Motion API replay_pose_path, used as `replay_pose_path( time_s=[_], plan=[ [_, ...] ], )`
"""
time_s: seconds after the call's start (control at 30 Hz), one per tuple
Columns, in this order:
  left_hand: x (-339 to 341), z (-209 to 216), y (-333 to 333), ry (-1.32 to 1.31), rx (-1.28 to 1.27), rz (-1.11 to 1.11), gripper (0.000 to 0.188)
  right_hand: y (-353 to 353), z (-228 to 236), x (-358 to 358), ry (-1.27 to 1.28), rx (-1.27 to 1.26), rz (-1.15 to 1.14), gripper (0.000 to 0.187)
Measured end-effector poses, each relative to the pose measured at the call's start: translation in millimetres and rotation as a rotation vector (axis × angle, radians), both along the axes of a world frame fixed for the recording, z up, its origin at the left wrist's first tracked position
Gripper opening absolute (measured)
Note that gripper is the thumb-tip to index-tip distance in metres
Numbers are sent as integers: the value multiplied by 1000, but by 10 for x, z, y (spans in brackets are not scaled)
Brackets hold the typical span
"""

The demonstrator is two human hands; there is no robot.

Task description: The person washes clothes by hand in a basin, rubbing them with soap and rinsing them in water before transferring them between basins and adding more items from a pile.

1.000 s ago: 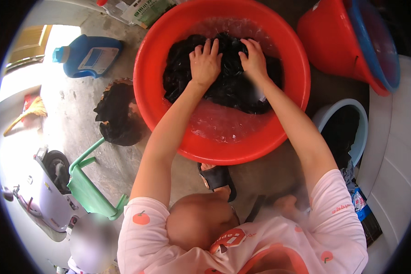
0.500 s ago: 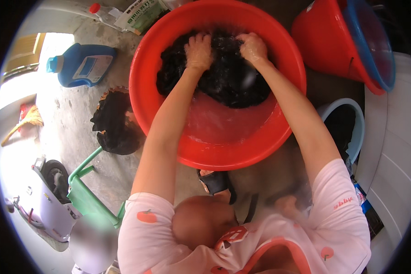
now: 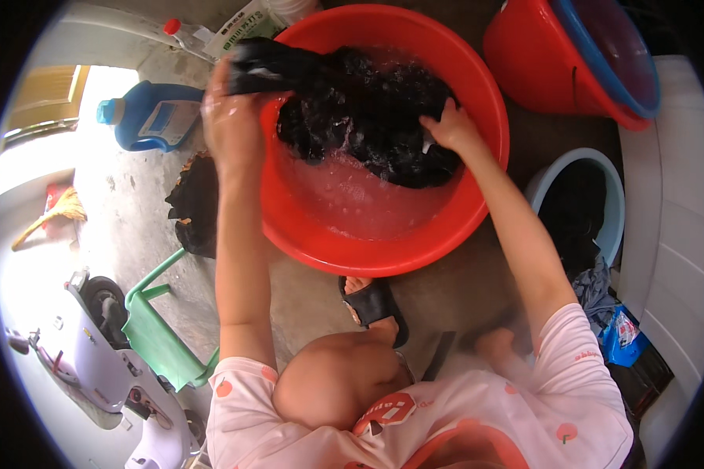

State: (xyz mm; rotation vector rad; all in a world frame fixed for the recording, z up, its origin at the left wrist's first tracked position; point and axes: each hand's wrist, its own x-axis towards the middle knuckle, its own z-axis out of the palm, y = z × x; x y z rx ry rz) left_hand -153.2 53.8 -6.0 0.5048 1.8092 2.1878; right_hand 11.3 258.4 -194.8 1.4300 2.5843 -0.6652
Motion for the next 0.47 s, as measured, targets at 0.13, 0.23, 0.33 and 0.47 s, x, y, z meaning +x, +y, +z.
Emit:
replay_pose_path(
  time_s=[0.13,0.23,0.33,0.47],
  plan=[
    [-117,269,-483,279,-108,113,27,-160,-102,19,134,-346,-183,56],
    [-203,261,-668,433,-305,248,28,132,-7,46,532,-914,-225,39],
    [-181,164,-661,553,-685,311,29,199,658,56,754,-958,-161,25],
    [-429,-373,-807,420,-738,239,45,298,1437,68,867,-1154,-72,29]
  ],
)
